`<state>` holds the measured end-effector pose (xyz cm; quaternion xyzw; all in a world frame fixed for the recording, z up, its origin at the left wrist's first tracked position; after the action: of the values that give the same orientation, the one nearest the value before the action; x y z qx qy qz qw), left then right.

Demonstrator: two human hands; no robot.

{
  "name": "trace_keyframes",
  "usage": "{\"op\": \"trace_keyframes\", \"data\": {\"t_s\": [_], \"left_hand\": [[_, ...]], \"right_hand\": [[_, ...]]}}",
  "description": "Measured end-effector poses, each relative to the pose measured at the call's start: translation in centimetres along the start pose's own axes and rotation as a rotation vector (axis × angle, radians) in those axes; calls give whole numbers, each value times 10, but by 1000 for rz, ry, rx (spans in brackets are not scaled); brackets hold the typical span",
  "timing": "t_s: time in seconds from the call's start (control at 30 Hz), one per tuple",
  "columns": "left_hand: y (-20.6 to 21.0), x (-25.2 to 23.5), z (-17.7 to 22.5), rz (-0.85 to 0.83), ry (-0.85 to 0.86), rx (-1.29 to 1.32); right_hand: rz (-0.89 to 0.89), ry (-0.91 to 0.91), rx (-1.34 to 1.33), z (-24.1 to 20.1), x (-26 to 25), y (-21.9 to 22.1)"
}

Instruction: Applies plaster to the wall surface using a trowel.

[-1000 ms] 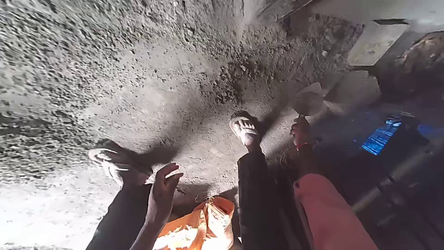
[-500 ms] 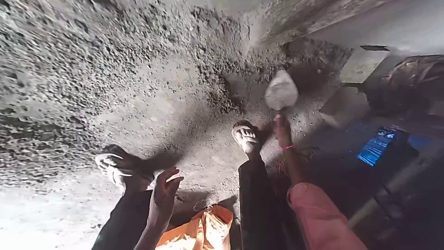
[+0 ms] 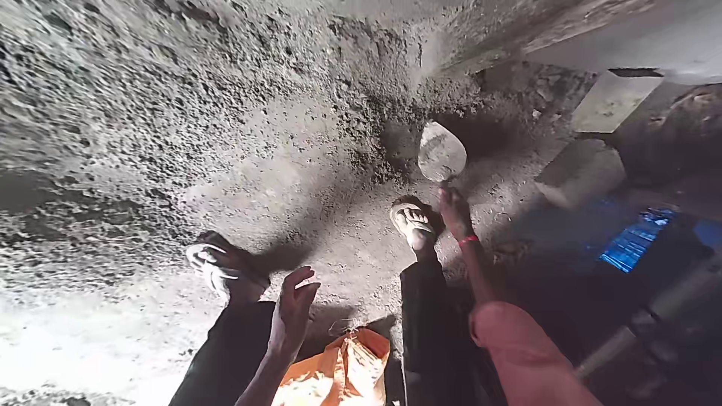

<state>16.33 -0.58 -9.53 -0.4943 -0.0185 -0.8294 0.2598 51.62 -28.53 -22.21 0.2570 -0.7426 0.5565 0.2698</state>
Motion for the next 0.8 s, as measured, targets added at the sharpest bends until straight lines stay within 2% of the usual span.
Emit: {"op": "trace_keyframes", "data": {"t_s": [0.1, 0.17, 0.23, 0.33, 0.43, 0.5, 0.57, 0.7, 0.8], "left_hand": [[2, 8, 1, -14, -21, 44], [-1, 7, 3, -19, -25, 66], [-4, 6, 5, -18, -17, 84], [-16, 5, 10, -5, 11, 122], [-28, 4, 18, 15, 23, 182], [-34, 6, 18, 19, 23, 205], [-36, 3, 21, 12, 26, 222], [-46, 4, 25, 34, -5, 247], [-53, -4, 34, 50, 11, 290]], "right_hand": [[112, 151, 24, 62, 3, -42], [217, 234, 25, 72, -15, -57], [278, 250, 88, 41, -35, -64], [267, 181, 136, -40, -38, -42], [224, 184, 62, -118, -14, 0], [183, 221, 50, -153, 8, 34], [138, 180, 39, -182, 28, 61], [-39, -52, 96, -213, 65, 104], [-58, -173, 43, -191, 69, 89]]}}
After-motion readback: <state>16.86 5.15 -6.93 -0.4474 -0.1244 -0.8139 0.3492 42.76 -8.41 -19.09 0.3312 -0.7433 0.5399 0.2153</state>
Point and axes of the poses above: each hand's wrist, its own x-axis away from the middle knuckle, its own y-axis out of the palm, z = x × y, the point moved 3 cm from there along -x, towards the middle knuckle
